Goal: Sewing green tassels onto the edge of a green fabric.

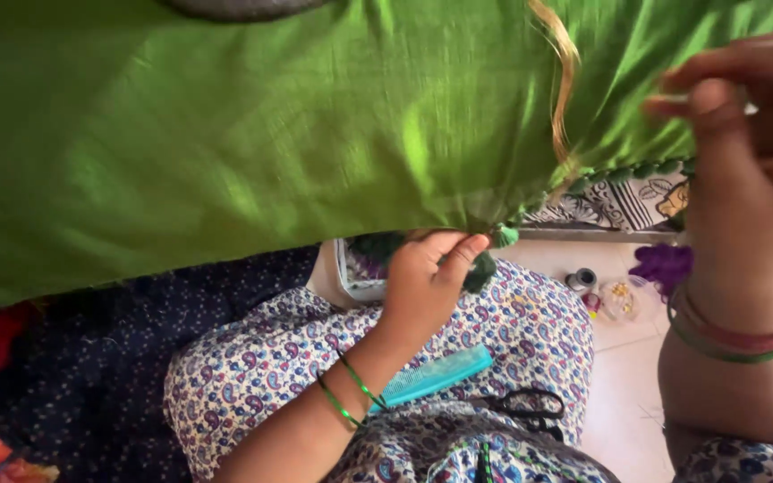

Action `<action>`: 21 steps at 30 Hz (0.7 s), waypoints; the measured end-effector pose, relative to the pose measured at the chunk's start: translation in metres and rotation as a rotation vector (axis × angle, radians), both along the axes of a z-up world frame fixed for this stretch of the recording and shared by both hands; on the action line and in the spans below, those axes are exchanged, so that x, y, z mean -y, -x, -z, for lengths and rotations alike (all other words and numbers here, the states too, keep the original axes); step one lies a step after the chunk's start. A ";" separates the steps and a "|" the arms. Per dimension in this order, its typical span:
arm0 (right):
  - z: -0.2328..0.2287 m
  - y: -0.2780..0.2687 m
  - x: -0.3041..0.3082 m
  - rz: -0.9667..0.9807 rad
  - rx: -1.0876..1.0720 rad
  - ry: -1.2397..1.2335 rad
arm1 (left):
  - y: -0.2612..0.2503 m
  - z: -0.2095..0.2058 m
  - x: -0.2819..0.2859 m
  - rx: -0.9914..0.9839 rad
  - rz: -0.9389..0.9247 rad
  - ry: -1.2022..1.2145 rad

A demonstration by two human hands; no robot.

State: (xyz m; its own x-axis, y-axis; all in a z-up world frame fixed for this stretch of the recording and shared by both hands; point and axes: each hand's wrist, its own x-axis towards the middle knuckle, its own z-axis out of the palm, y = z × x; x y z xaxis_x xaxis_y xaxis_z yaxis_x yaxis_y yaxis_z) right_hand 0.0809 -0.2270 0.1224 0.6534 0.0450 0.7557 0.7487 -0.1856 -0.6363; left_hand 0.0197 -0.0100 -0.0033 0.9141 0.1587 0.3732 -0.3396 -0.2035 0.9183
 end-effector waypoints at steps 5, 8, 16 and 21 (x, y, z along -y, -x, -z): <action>-0.031 0.007 -0.041 -0.111 -0.222 -0.011 | -0.002 -0.005 0.002 -0.061 0.053 0.053; -0.030 0.005 -0.048 -0.132 -0.145 0.008 | 0.000 0.001 0.006 -0.008 0.049 0.099; -0.020 -0.006 -0.055 0.379 0.532 0.660 | -0.006 0.005 0.011 -0.058 0.125 0.193; 0.007 0.013 -0.046 0.461 0.564 0.653 | -0.005 0.006 0.009 0.109 0.118 0.175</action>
